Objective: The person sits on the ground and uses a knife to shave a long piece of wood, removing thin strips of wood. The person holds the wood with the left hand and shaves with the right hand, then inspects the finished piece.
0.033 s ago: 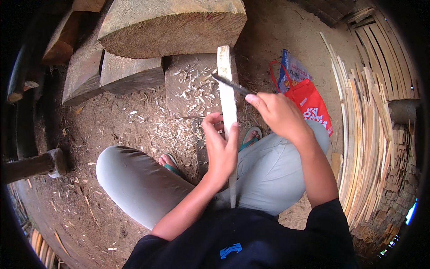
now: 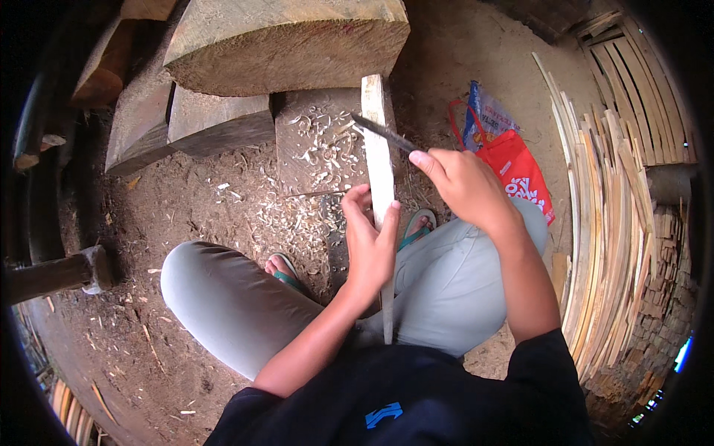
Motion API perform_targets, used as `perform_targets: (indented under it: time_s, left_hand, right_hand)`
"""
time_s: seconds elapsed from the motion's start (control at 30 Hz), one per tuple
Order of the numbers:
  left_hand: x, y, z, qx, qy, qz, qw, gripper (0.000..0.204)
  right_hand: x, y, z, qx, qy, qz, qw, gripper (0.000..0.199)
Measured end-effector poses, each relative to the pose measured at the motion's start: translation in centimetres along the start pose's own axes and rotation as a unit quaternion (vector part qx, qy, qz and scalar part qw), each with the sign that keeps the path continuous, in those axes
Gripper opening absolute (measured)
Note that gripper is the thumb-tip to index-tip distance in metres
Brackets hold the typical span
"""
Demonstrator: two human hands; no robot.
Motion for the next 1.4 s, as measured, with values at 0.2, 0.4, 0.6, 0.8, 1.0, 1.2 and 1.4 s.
perform_targets:
  time_s: [0.2,0.4,0.6,0.8,1.0,1.2,1.4]
  left_hand:
    - [-1.1,0.7,-0.4,-0.078,-0.181,-0.133,0.971,0.027]
    - [-2.2,-0.5,-0.3,0.013,-0.020,0.021,0.999,0.039]
    - [0.5,-0.1,-0.8,0.010,-0.147,-0.032,0.989,0.042]
    - [1.0,-1.8,0.6,0.068,0.030,-0.009,0.997,0.033]
    - [2.1,-2.7,2.9,0.071,-0.011,-0.052,0.996,0.030]
    - [1.5,-2.5,4.4,0.064,0.015,-0.075,0.995,0.031]
    - [2.0,-2.9,5.9,0.055,0.021,-0.068,0.996,0.030]
  right_hand:
    - [-0.2,-0.1,-0.2,-0.027,-0.024,0.055,0.998,0.051]
    - [-0.9,0.0,-0.6,-0.077,-0.026,0.026,0.996,0.054]
    - [-0.7,0.6,-1.0,-0.072,-0.041,0.016,0.996,0.052]
    - [-0.5,0.5,-2.4,-0.093,-0.045,0.024,0.994,0.049]
    - [-0.3,2.1,-2.4,-0.085,-0.048,0.041,0.994,0.049]
    - [0.3,3.4,-1.7,-0.081,-0.025,0.082,0.993,0.050]
    - [-0.1,4.1,-1.5,-0.052,-0.029,0.072,0.996,0.051]
Point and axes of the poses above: each hand's wrist, its own z-axis towards the middle knuckle, its own y-axis out of the palm, x = y × z, the point moved 3 cm from there along z, towards the middle knuckle, and after that the axes turned 6 degrees about -z, right-handed, at the moved point
